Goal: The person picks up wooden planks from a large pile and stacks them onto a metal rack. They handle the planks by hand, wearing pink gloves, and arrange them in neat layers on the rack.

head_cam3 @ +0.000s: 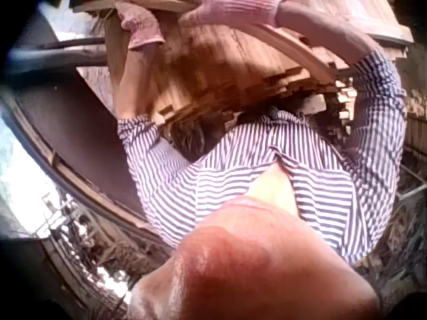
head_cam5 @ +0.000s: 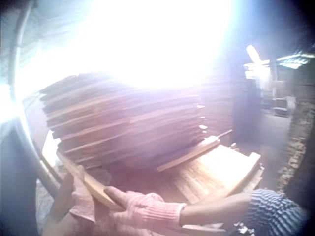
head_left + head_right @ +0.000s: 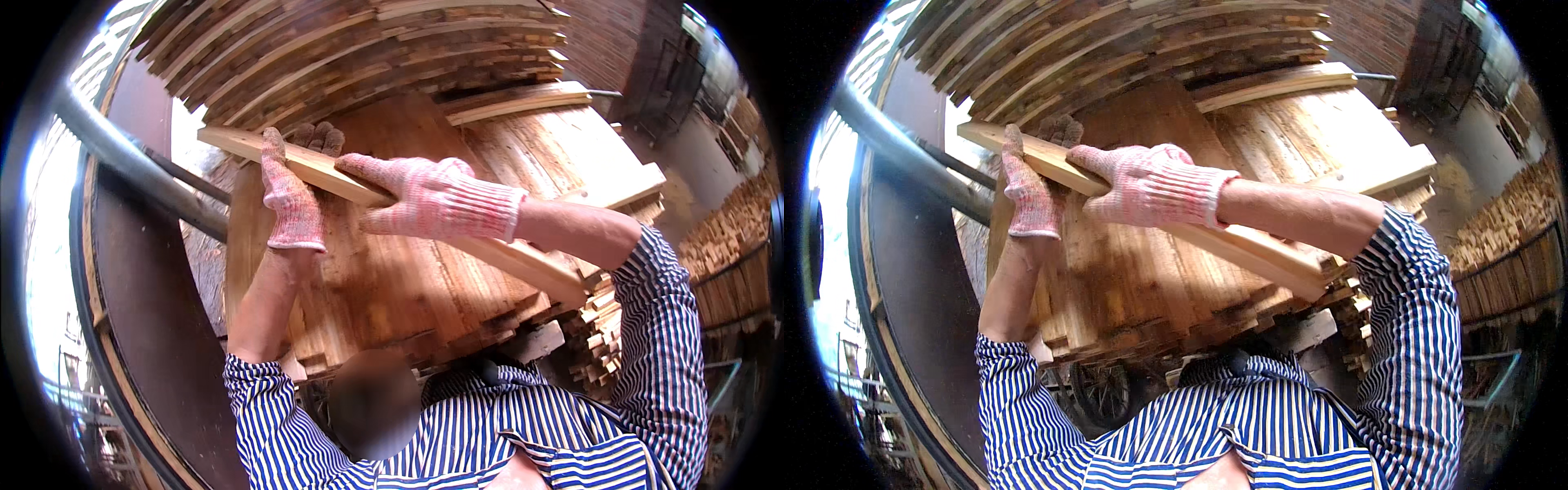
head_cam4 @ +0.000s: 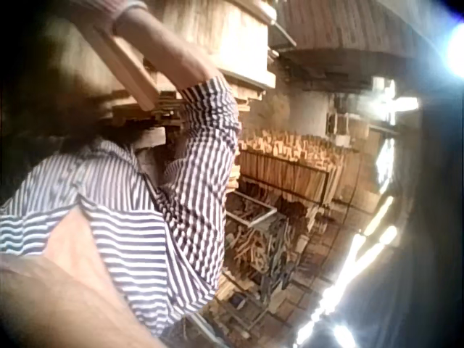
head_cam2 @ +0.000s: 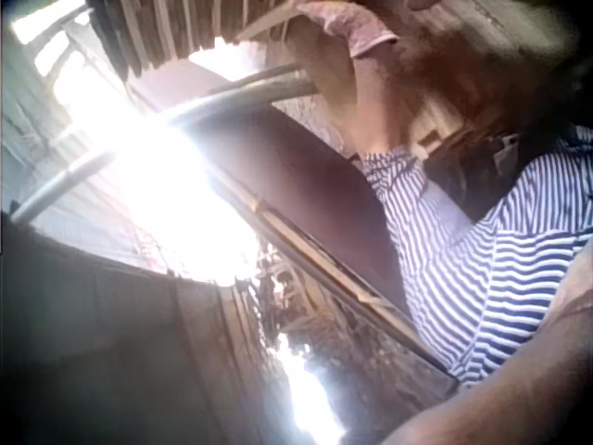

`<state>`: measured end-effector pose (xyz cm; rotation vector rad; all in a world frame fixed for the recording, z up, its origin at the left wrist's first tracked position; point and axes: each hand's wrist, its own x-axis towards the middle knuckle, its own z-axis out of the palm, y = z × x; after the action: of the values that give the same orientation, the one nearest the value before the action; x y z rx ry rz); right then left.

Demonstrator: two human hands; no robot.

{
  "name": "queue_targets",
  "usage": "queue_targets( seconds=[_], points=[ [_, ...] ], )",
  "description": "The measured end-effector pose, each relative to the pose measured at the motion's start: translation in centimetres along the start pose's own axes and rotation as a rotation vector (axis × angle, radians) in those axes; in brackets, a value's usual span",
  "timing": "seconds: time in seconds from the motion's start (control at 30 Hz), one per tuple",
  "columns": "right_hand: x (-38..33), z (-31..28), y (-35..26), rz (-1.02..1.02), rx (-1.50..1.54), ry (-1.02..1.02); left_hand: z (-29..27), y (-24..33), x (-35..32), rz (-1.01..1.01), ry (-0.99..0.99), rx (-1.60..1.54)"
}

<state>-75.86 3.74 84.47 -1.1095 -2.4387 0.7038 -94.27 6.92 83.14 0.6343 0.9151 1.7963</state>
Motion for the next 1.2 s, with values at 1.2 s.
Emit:
queue_targets(
  seconds=[1.2],
  points=[
    [-15.8,-5.7,15.9,-0.284,0.069,1.016,10.4,-10.5,-5.3,0.731,-1.375,1.683]
  ],
)
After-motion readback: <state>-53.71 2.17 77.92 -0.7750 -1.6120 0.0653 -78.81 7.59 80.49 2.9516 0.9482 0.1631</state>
